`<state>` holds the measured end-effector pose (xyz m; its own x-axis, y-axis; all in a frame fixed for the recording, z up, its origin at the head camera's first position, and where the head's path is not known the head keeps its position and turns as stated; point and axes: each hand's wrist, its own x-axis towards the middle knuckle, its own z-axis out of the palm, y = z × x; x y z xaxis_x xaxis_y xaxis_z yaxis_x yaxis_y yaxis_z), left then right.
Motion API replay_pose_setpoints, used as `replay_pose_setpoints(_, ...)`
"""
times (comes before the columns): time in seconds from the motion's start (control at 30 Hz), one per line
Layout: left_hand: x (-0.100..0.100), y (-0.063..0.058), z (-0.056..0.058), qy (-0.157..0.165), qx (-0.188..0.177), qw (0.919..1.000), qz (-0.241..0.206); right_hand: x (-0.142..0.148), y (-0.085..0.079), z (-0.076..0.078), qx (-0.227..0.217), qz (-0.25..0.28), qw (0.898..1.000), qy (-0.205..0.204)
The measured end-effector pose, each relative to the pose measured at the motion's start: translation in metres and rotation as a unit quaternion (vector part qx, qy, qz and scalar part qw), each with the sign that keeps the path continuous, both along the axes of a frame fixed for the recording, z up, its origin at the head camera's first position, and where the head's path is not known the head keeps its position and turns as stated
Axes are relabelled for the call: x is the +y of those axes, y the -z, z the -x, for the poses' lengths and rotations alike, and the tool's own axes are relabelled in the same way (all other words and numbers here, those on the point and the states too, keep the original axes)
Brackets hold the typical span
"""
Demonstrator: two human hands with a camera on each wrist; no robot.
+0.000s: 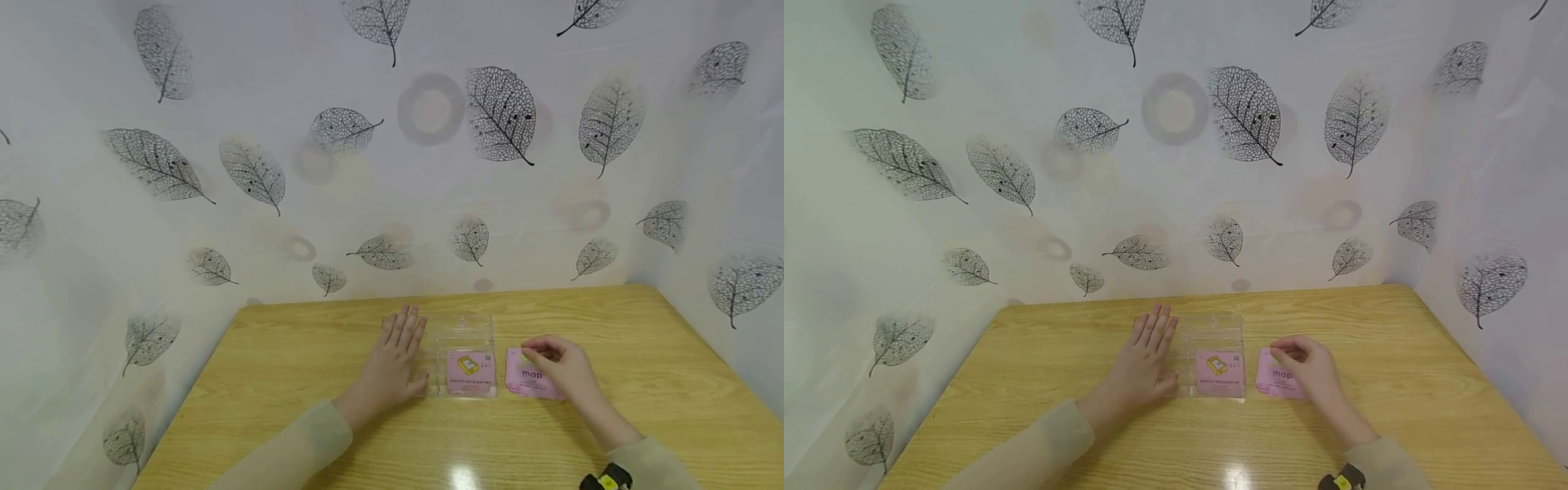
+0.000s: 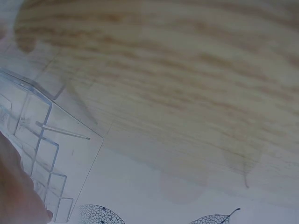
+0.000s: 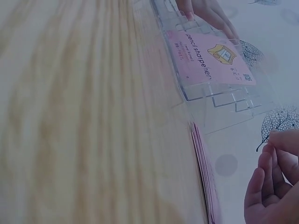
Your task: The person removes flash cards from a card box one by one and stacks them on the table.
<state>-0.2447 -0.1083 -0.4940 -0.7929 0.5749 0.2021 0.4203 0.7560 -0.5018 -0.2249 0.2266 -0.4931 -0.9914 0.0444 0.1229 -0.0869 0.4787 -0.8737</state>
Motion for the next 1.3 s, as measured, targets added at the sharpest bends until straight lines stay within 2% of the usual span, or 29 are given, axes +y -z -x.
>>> replay_pose_setpoints(0.67, 0.000, 0.000, 0.000, 0.002, -0.002, 1.0000, 0.004, -0.017, -0.007, -0.007, 0.021, 0.014, 0.999, -0.024)
replay_pose_setpoints(1.07, -0.001, 0.000, 0.001, 0.006, 0.007, 1.0000, 0.003, -0.027, -0.009, -0.009, 0.052, 0.021, 0.998, -0.042)
replay_pose_setpoints(1.3, 0.000, -0.001, 0.000, 0.004, 0.004, 1.0000, 0.006, -0.031, -0.007, -0.005, 0.038, 0.019, 0.998, -0.040)
